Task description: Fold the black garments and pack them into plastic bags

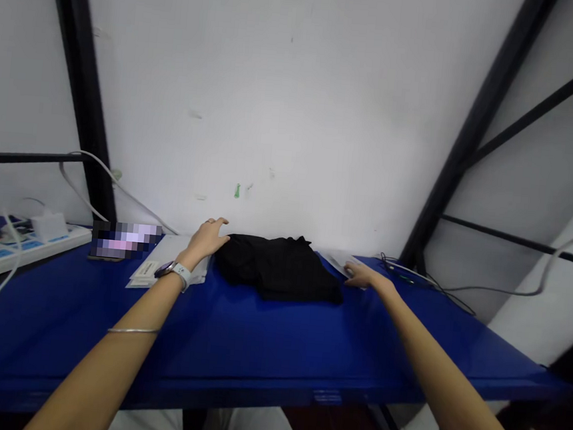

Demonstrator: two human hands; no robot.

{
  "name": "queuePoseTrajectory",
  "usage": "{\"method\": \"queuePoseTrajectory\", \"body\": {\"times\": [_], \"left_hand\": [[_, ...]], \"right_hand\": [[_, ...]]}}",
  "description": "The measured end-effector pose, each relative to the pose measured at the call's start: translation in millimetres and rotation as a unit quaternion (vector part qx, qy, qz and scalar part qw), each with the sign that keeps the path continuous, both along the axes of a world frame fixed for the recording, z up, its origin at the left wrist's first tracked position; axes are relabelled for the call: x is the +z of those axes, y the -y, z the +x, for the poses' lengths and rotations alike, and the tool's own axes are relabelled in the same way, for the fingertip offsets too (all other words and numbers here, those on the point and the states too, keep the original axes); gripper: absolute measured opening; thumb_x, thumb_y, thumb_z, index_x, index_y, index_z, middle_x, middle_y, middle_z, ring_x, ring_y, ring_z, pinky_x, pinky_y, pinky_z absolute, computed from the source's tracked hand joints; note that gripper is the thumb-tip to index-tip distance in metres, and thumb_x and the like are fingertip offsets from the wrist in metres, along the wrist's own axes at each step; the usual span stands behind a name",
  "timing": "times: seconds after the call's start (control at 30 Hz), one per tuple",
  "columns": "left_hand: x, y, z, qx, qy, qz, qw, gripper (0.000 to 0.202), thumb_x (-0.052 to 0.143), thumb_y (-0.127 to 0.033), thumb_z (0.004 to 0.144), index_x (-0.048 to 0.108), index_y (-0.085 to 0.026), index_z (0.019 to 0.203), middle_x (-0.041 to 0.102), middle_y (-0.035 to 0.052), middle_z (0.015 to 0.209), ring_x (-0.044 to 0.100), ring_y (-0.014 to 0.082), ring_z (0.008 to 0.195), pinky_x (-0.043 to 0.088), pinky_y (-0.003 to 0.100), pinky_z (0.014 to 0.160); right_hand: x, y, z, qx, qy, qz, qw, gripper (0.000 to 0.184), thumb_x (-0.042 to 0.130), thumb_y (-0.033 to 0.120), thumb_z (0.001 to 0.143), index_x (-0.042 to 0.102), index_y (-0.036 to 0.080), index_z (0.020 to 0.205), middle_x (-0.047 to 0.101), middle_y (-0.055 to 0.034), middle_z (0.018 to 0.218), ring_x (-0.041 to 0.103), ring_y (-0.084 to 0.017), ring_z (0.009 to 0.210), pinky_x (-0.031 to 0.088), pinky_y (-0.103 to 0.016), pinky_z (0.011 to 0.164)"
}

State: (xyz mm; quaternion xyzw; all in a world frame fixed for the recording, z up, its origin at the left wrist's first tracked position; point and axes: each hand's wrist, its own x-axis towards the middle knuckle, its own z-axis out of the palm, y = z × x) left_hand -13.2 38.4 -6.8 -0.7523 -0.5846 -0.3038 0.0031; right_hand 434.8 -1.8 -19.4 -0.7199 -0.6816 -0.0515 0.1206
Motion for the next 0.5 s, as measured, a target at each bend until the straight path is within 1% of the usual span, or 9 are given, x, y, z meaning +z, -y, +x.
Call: {"method": "queuePoseTrajectory", "body": {"times": [0.07, 0.1, 0.17, 0.23, 0.3, 0.33, 0.37, 0.43, 0.5], "left_hand": [[-3.2, 3.9, 2.0, -0.029, -0.002, -0.003, 1.000, 0.044, 0.052, -0.033, 0.080, 0.055, -0.017, 0.122, 0.059, 0.0132, 0.116, 0.054, 0.0267, 0.113, 0.042, 0.038, 0.097], [-5.1, 5.1, 3.4, -0.041, -0.004, -0.006, 0.999, 0.043, 0.052, -0.033, 0.080, 0.056, -0.018, 0.120, 0.059, 0.0128, 0.116, 0.054, 0.0269, 0.113, 0.042, 0.038, 0.097], [-9.8, 6.3, 6.1, -0.063, -0.012, -0.016, 0.998, 0.040, 0.052, -0.033, 0.081, 0.059, -0.020, 0.117, 0.060, 0.0112, 0.117, 0.055, 0.0268, 0.113, 0.042, 0.038, 0.097], [-15.1, 7.0, 8.3, -0.084, -0.029, -0.038, 0.995, 0.036, 0.052, -0.033, 0.082, 0.062, -0.022, 0.114, 0.061, 0.0093, 0.119, 0.055, 0.0265, 0.113, 0.042, 0.038, 0.098], [-19.7, 8.9, 10.5, -0.097, -0.051, -0.068, 0.992, 0.033, 0.052, -0.034, 0.083, 0.063, -0.024, 0.112, 0.061, 0.0079, 0.121, 0.055, 0.0267, 0.114, 0.042, 0.038, 0.098], [-21.3, 10.9, 12.0, -0.097, -0.062, -0.080, 0.990, 0.033, 0.052, -0.034, 0.084, 0.063, -0.024, 0.113, 0.061, 0.0079, 0.123, 0.055, 0.0273, 0.115, 0.042, 0.039, 0.098], [-22.1, 13.7, 14.0, -0.091, -0.070, -0.083, 0.990, 0.034, 0.051, -0.034, 0.085, 0.062, -0.024, 0.116, 0.060, 0.0084, 0.125, 0.054, 0.0285, 0.116, 0.042, 0.041, 0.098], [-21.3, 21.9, 20.4, -0.061, -0.071, -0.048, 0.994, 0.043, 0.049, -0.034, 0.087, 0.052, -0.024, 0.129, 0.055, 0.0108, 0.133, 0.050, 0.0313, 0.120, 0.041, 0.047, 0.098], [-18.1, 32.2, 29.3, -0.027, -0.061, 0.033, 0.997, 0.058, 0.049, -0.033, 0.089, 0.032, -0.023, 0.144, 0.044, 0.0142, 0.142, 0.043, 0.0330, 0.128, 0.040, 0.051, 0.098]], "right_hand": [[-16.7, 11.6, 1.4, -0.005, 0.030, -0.006, 1.000, 0.037, 0.062, 0.007, 0.068, 0.065, 0.020, 0.102, 0.067, -0.0125, 0.099, 0.063, -0.026, 0.090, 0.047, -0.035, 0.074], [-21.8, 16.8, 0.8, -0.011, 0.044, -0.001, 0.999, 0.039, 0.057, 0.005, 0.071, 0.064, 0.021, 0.106, 0.066, -0.0148, 0.103, 0.062, -0.028, 0.095, 0.046, -0.036, 0.075], [-24.3, 25.6, -0.8, -0.025, 0.058, 0.041, 0.997, 0.041, 0.048, 0.004, 0.078, 0.062, 0.021, 0.112, 0.065, -0.0176, 0.107, 0.061, -0.032, 0.098, 0.045, -0.040, 0.075], [-17.8, 31.3, -2.9, -0.058, 0.045, 0.087, 0.993, 0.041, 0.039, 0.007, 0.083, 0.062, 0.020, 0.115, 0.066, -0.0201, 0.106, 0.063, -0.034, 0.094, 0.045, -0.042, 0.073], [-5.7, 33.4, -8.9, -0.097, -0.012, 0.144, 0.985, 0.041, 0.035, 0.012, 0.087, 0.062, 0.016, 0.117, 0.066, -0.0218, 0.100, 0.064, -0.034, 0.089, 0.045, -0.043, 0.073], [0.8, 33.0, -14.8, -0.113, -0.043, 0.174, 0.977, 0.041, 0.034, 0.015, 0.088, 0.060, 0.015, 0.119, 0.067, -0.0213, 0.097, 0.064, -0.034, 0.088, 0.045, -0.044, 0.074], [6.8, 31.8, -23.2, -0.116, -0.073, 0.206, 0.969, 0.041, 0.034, 0.019, 0.089, 0.059, 0.014, 0.122, 0.067, -0.0201, 0.095, 0.065, -0.033, 0.089, 0.046, -0.043, 0.076], [15.3, 27.2, -47.9, -0.084, -0.101, 0.248, 0.960, 0.044, 0.032, 0.023, 0.091, 0.052, 0.015, 0.129, 0.067, -0.0165, 0.100, 0.064, -0.030, 0.094, 0.047, -0.041, 0.082], [16.9, 21.2, -81.3, 0.039, -0.144, 0.305, 0.941, 0.042, 0.034, 0.022, 0.090, 0.051, 0.014, 0.128, 0.065, -0.0155, 0.109, 0.062, -0.027, 0.101, 0.046, -0.040, 0.089]]}}
